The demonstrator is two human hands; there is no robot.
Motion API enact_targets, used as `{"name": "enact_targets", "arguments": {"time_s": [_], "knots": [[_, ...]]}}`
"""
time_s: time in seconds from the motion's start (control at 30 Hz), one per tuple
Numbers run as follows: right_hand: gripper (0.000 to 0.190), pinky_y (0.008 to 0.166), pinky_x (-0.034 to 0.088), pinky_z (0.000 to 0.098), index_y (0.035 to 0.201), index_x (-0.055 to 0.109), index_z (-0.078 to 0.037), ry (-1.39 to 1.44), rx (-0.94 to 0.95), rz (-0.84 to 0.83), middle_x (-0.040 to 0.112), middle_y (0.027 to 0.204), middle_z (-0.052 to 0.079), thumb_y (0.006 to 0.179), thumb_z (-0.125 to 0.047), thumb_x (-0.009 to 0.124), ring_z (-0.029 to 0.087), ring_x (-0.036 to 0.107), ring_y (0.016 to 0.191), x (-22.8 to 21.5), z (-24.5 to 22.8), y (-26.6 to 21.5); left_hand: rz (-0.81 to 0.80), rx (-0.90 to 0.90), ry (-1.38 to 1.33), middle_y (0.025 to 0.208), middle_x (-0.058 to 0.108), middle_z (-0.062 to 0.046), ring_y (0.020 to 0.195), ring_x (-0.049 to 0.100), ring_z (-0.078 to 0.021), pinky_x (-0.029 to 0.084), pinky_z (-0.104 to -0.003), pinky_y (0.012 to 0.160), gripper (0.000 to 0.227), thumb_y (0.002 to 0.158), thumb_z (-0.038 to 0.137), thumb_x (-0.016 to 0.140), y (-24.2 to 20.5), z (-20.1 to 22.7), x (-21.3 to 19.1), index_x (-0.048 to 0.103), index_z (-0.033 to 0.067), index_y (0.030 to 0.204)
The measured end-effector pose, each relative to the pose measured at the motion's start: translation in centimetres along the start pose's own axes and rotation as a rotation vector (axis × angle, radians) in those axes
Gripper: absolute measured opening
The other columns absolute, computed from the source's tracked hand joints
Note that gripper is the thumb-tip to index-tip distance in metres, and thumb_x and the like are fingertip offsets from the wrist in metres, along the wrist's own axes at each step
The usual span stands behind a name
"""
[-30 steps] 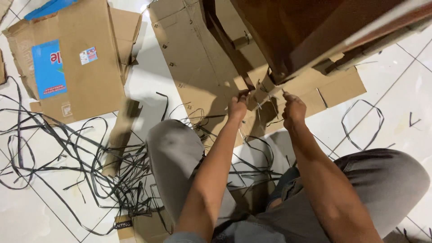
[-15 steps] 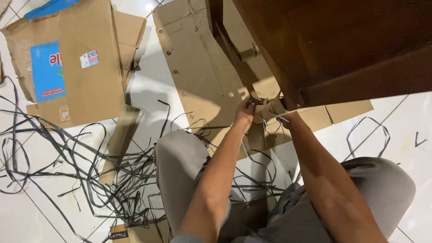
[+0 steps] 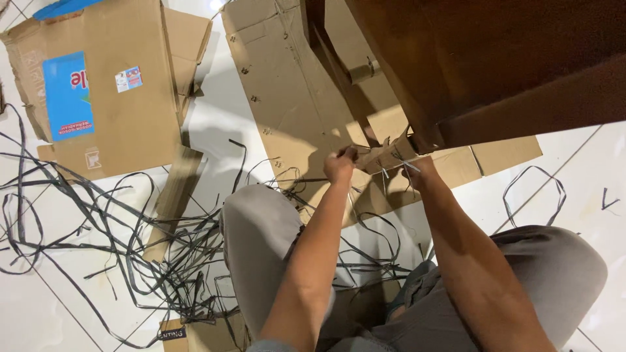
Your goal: Wrapping and tying plastic straps around a furniture leg covered in cardboard for protection
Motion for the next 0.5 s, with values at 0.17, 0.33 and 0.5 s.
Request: {"name": "enact_targets", "arguments": {"time_s": [0.17, 0.33, 0.5], "knots": [[0.034, 0.038, 0.037, 0.0392, 0.071, 0.069, -0.005, 0.138, 0.134, 0.071, 0.056, 0.056, 0.019, 0.093, -0.03, 0.064, 0.024, 0.057, 0.046, -0.7, 4.5, -0.1, 0.071, 0.138, 0.294, 0.078, 0.078, 0.005, 0.093, 0.077, -0.0227, 0.059, -0.031, 0.08, 0.022, 0.075, 0.052, 0.078, 1.1, -4.4, -1.3, 0.081, 0.0387, 0.093], [0.034, 0.063, 0.051, 0.0473, 0.101, 0.073, 0.001, 0.044, 0.162, 0.11, 0.068, 0.085, 0.024, 0.092, -0.032, 0.067, 0.035, 0.066, 0.082, 0.0, 0.8, -4.4, -0.012, 0.148, 0.423, 0.101, 0.08, 0.002, 0.11, 0.072, -0.0289, 0.057, -0.039, 0.097, 0.018, 0.085, 0.046, 0.072, -4.1, -1.8, -3.0, 0.08, 0.0387, 0.1], [0.036, 0.086, 0.055, 0.0555, 0.108, 0.078, -0.016, -0.275, 0.165, 0.133, 0.073, 0.097, 0.018, 0.094, -0.044, 0.062, 0.047, 0.068, 0.103, 0.6, -0.6, -8.4, -0.07, 0.24, 0.398, 0.095, 0.079, -0.003, 0.106, 0.073, -0.0326, 0.057, -0.044, 0.093, 0.023, 0.079, 0.045, 0.079, -4.9, -2.6, -2.4, 0.079, 0.0301, 0.097]]}}
Point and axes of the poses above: each hand's wrist, its own y-axis towards the middle knuckle, its own x-axis out of the palm, z = x × y, the point moved 3 cm from there along y, towards the middle knuckle
